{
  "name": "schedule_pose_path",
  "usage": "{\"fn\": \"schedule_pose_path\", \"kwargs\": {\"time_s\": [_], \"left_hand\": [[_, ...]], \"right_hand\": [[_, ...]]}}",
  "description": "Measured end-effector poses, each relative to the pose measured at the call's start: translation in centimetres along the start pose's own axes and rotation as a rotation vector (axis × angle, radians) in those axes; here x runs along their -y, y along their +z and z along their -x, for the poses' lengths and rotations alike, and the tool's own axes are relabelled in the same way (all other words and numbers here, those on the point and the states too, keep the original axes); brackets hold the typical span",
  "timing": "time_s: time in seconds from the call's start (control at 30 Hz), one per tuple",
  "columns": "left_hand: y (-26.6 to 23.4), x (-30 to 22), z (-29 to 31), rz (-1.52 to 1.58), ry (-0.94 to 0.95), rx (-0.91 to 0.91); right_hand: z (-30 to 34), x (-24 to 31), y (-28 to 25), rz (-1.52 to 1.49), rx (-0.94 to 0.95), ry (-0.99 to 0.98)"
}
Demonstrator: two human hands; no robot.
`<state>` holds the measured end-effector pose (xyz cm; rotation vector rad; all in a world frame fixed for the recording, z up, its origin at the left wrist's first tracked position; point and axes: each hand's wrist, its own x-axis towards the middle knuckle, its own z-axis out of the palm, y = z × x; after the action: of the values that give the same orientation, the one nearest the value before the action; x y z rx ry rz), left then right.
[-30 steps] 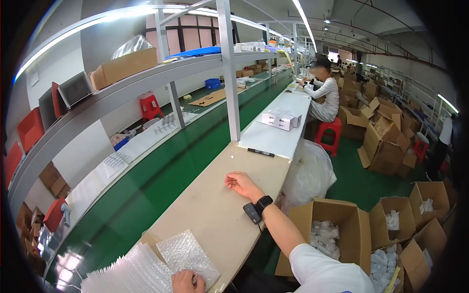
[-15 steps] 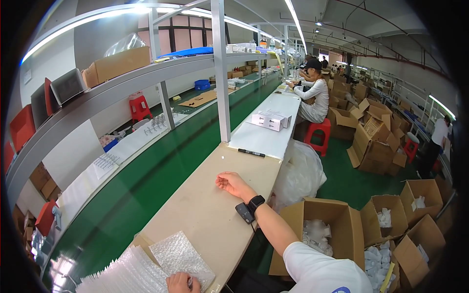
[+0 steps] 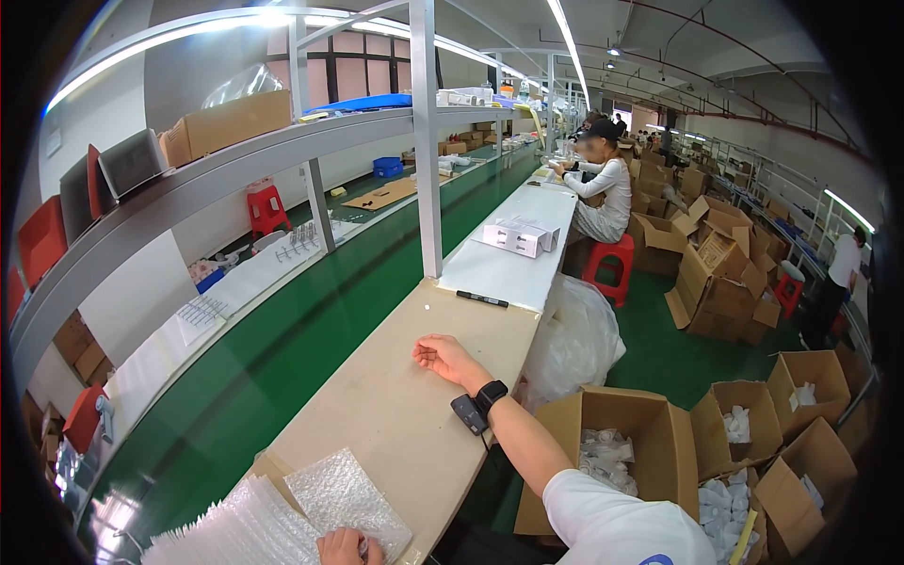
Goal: The person unties a bundle of bubble wrap bags, takes one, and wraps a white handheld fan in it. They place the wrapped fan into a cardboard box and then repeat the process with another fan.
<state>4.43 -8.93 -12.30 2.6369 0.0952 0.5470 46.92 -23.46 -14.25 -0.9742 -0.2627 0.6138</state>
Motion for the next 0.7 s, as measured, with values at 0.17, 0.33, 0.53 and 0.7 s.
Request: {"fn": "schedule_pose_path", "kwargs": {"time_s": [0.17,0.33,0.53,0.7], "left_hand": [[0.0,0.1,0.0,-0.011,0.003,-0.016],[-0.1,-0.4,-0.3,0.012,0.041,0.011],[-0.2,-0.6,-0.4,0.047,0.005,-0.08],[-0.3,-0.4,-0.6,0.078,0.015,-0.065]], "right_hand": [[0.2,0.1,0.4,-0.005,-0.012,0.001],[-0.3,-0.3,-1.0,-0.02,0.034,-0.029],[-0.6,-0.4,-0.6,-0.037,0.031,-0.008],[-0.2,-0.2,-0.2,-0.007,0.019,-0.014]]}}
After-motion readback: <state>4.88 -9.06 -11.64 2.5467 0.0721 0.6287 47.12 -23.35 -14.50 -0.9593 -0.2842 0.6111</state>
